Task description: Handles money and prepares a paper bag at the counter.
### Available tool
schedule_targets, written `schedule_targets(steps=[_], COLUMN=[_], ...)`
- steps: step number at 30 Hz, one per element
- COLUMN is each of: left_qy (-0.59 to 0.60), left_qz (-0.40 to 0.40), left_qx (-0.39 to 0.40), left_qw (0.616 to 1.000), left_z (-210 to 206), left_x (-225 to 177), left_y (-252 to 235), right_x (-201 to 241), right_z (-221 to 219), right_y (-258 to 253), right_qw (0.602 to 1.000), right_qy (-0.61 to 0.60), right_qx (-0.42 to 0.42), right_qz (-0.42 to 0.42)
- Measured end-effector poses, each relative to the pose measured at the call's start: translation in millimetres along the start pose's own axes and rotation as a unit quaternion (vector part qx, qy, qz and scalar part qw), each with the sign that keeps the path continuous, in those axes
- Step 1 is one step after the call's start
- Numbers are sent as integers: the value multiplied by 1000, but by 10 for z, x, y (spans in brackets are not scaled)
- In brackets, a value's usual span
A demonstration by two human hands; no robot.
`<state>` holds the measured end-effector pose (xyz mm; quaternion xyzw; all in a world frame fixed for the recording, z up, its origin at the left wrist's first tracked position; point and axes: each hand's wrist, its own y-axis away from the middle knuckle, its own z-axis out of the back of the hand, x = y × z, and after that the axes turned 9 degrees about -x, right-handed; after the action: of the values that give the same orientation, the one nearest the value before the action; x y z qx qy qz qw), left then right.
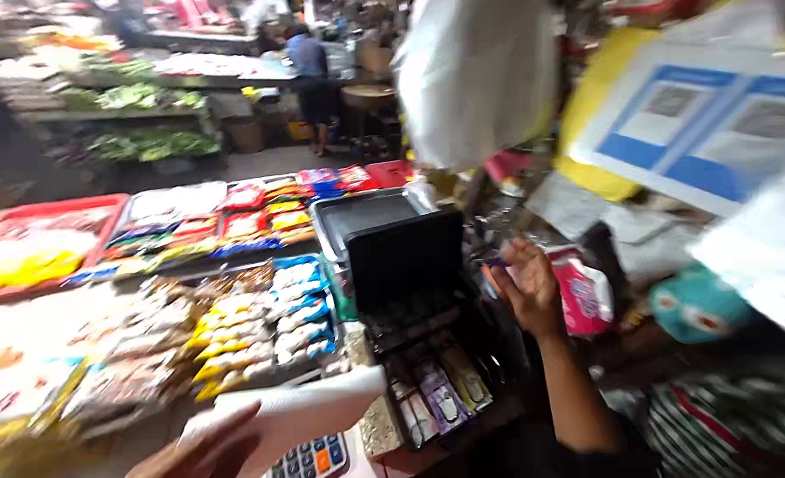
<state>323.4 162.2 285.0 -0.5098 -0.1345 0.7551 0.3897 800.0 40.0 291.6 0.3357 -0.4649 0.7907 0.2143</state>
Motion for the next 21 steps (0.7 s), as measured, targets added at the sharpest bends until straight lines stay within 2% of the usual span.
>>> schedule_targets(steps=[1,2,4,6,9,10,11,13,14,18,21], left_qy=[19,33,43,40,34,54,88,138,151,178,166], left_qz=[-11,-19,-19,1,48,64,84,124,144,210,233], left_qx=[-37,-70,-123,-147,-161,-168,-175,-197,-205,-178,-144], left_qw=[999,997,991,988,985,982,977,963,956,945,947], left_z=[-42,-93,-189,-226,-181,-159,-138,-94,-72,65,232], left_x=[-3,-2,31,75,161,196,230,317,370,595,700], left_y=[-46,-90,-124,-74,72,120,169,252,287,473,639], right_x=[223,419,618,653,797,842,871,884,874,1046,1301], right_z=[-246,-458,-810,-1108,-1379,-1447,-1511,-1673,-1775,-2226,-2481], right_y=[208,417,751,964,1170,1218,1270,1371,1440,1836,1987], right_qw=[986,946,841,764,717,716,734,794,807,786,806], right_qy=[-115,-199,-271,-335,-460,-484,-477,-385,-344,-339,-331], right_qx=[120,242,433,502,463,441,423,420,431,416,404], right_qz=[-25,-78,-178,-230,-244,-241,-233,-211,-211,-308,-279])
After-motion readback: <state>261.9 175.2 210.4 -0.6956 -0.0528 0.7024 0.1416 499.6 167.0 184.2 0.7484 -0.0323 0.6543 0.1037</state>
